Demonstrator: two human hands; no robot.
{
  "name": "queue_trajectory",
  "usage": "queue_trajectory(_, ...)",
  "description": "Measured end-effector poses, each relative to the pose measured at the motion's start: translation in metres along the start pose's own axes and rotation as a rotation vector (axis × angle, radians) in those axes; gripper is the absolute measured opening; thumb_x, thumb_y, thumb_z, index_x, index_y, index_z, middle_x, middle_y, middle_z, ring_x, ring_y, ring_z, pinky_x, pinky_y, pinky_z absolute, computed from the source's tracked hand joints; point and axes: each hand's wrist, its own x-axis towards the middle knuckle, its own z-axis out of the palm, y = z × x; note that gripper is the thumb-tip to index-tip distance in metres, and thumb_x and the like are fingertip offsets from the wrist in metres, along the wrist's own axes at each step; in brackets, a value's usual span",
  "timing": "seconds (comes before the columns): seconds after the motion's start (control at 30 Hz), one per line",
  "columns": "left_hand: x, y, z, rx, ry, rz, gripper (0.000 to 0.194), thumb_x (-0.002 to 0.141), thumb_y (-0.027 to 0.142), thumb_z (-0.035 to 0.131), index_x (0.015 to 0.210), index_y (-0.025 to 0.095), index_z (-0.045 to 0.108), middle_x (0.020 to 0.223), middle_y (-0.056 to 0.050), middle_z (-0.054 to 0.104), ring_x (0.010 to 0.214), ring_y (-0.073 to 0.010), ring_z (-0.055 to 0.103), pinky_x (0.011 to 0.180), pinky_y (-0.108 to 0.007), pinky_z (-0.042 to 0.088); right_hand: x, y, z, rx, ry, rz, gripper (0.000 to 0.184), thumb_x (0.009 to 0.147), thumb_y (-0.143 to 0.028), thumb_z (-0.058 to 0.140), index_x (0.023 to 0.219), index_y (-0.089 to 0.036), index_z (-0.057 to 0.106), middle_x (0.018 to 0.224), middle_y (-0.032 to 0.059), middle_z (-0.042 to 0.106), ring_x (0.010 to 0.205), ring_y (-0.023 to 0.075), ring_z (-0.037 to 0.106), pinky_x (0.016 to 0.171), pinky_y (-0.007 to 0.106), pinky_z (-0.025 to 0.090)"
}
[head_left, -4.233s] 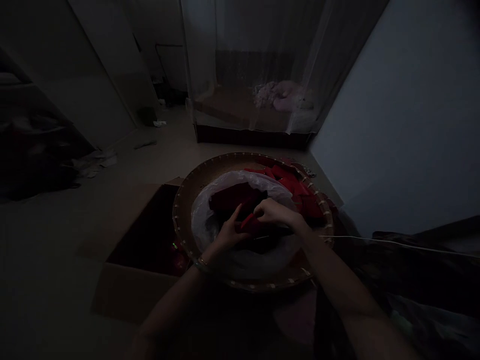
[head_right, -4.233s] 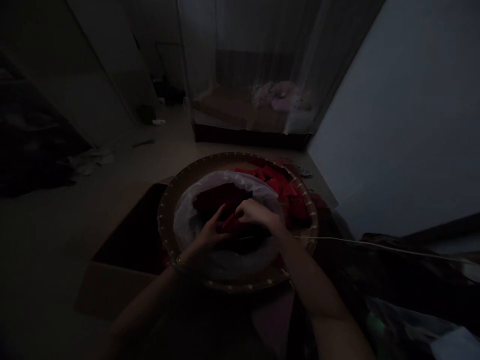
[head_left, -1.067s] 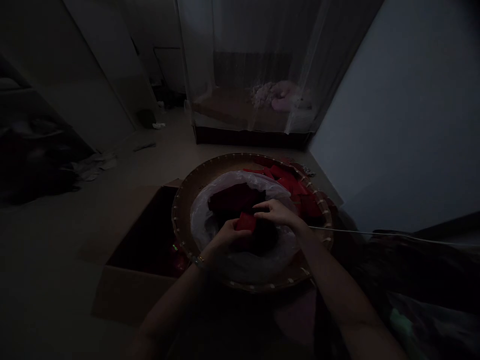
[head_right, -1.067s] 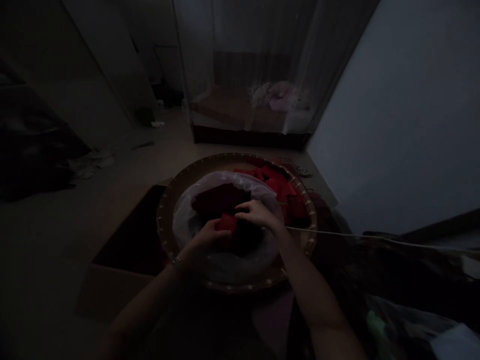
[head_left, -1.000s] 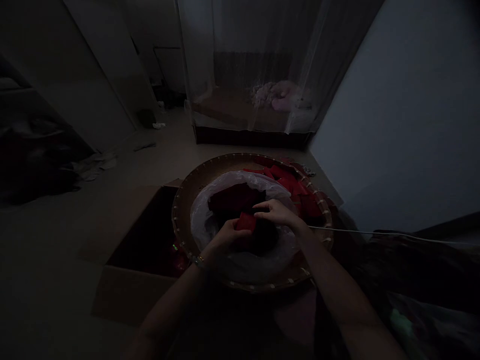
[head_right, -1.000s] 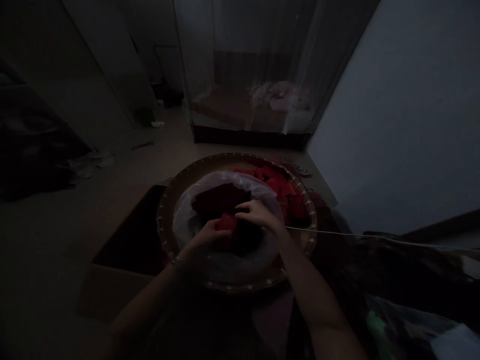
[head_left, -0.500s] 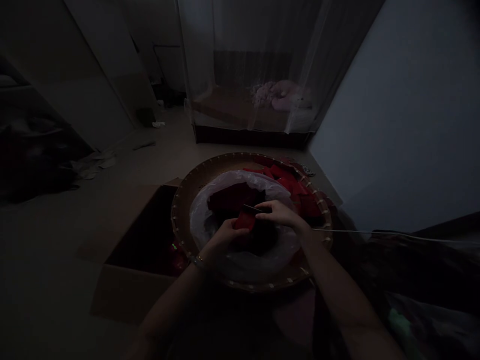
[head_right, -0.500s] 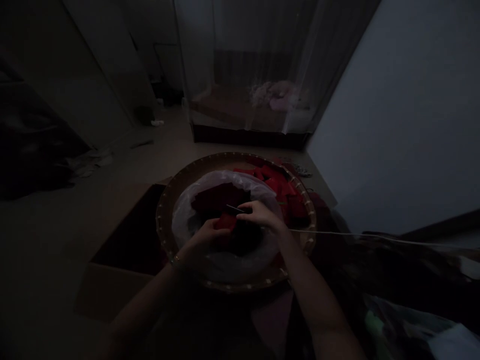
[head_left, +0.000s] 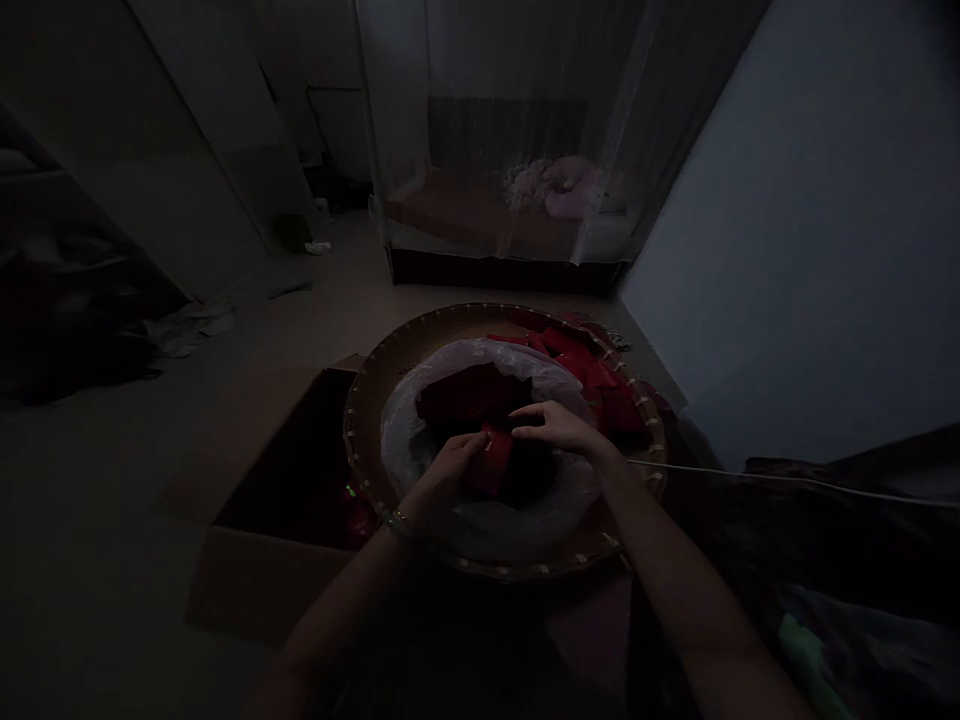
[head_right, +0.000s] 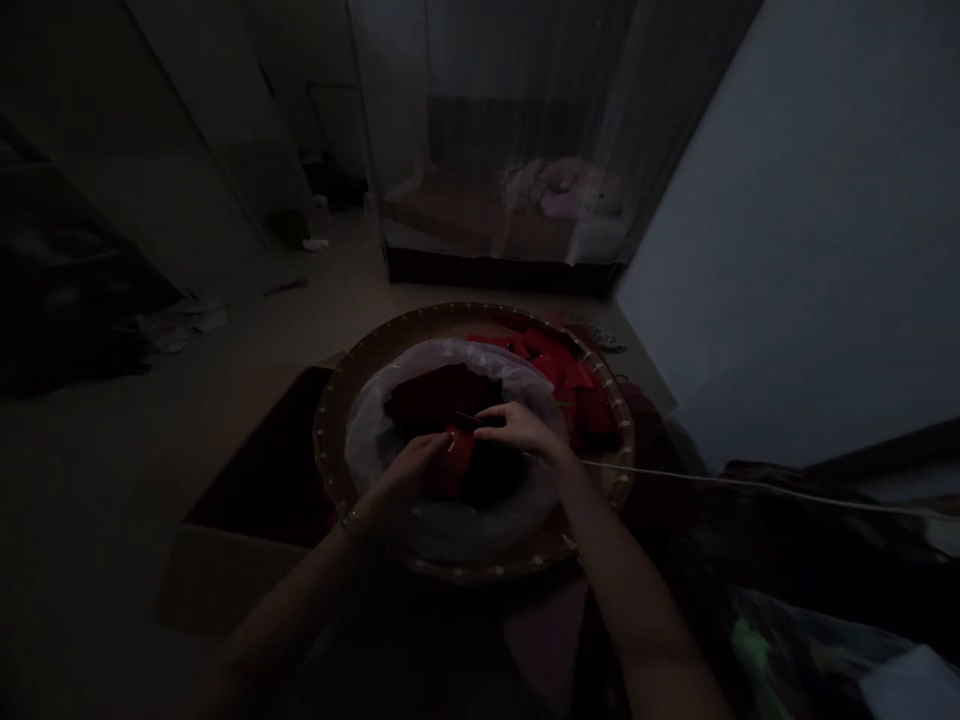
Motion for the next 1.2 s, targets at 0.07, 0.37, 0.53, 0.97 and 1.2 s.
queue_trajectory(0.07, 0.0, 0.0, 0.0, 0.003, 0.004, -0.005, 0.048, 0.062, 0.055, 0.069, 0.081, 0.01, 0.064, 0.062, -0.001, 0.06, 0.051, -0.0102, 0.049, 0.051, -0.021, 0.035, 0.001, 0.0, 0.002, -0.048, 0.022, -0.035, 0.043, 0.07, -0.039, 0.068, 0.106, -0.017, 0.068, 0.099, 0.0064, 0.071, 0.088, 0.0226, 0.064, 0.075, 0.029, 0.049)
queue_trajectory(0.37, 0.009, -0.006, -0.007, 0.008, 0.139, 0.112, 0.039, 0.062, 0.049, 0.069, 0.072, 0.012, 0.064, 0.059, 0.001, 0.058, 0.052, -0.0093, 0.047, 0.051, -0.02, 0.035, -0.013, 0.017, -0.022, -0.012, -0.071, -0.046, 0.053, 0.067, -0.039, 0.069, 0.114, -0.017, 0.061, 0.109, 0.0067, 0.065, 0.097, 0.0225, 0.061, 0.082, 0.031, 0.048)
queue_trajectory(0.53, 0.015, -0.005, -0.01, -0.056, 0.311, 0.166, 0.03, 0.058, 0.039, 0.072, 0.074, 0.014, 0.065, 0.066, 0.001, 0.061, 0.061, -0.0108, 0.052, 0.056, -0.02, 0.038, -0.01, 0.042, -0.01, -0.299, -0.043, -0.054, 0.055, 0.057, -0.019, 0.074, 0.111, -0.018, 0.062, 0.11, 0.008, 0.065, 0.101, 0.0258, 0.059, 0.088, 0.035, 0.044)
queue_trajectory(0.97, 0.013, -0.008, -0.009, 0.012, 0.21, 0.23, 0.027, 0.064, 0.038, 0.068, 0.08, 0.017, 0.062, 0.071, 0.002, 0.058, 0.065, -0.0105, 0.051, 0.06, -0.019, 0.039, 0.015, -0.006, 0.057, -0.027, 0.346, -0.114, 0.026, 0.075, -0.041, 0.057, 0.068, -0.017, 0.064, 0.072, 0.0028, 0.066, 0.071, 0.0167, 0.059, 0.066, 0.025, 0.043)
queue_trajectory(1.2, 0.014, -0.008, -0.014, 0.109, 0.312, 0.271, 0.03, 0.065, 0.043, 0.067, 0.066, 0.014, 0.064, 0.061, 0.001, 0.056, 0.061, -0.0114, 0.047, 0.054, -0.02, 0.034, 0.008, -0.006, 0.056, 0.114, 0.15, -0.035, 0.042, 0.08, -0.053, 0.045, 0.068, -0.016, 0.061, 0.057, -0.0017, 0.054, 0.052, 0.0111, 0.05, 0.049, 0.022, 0.038)
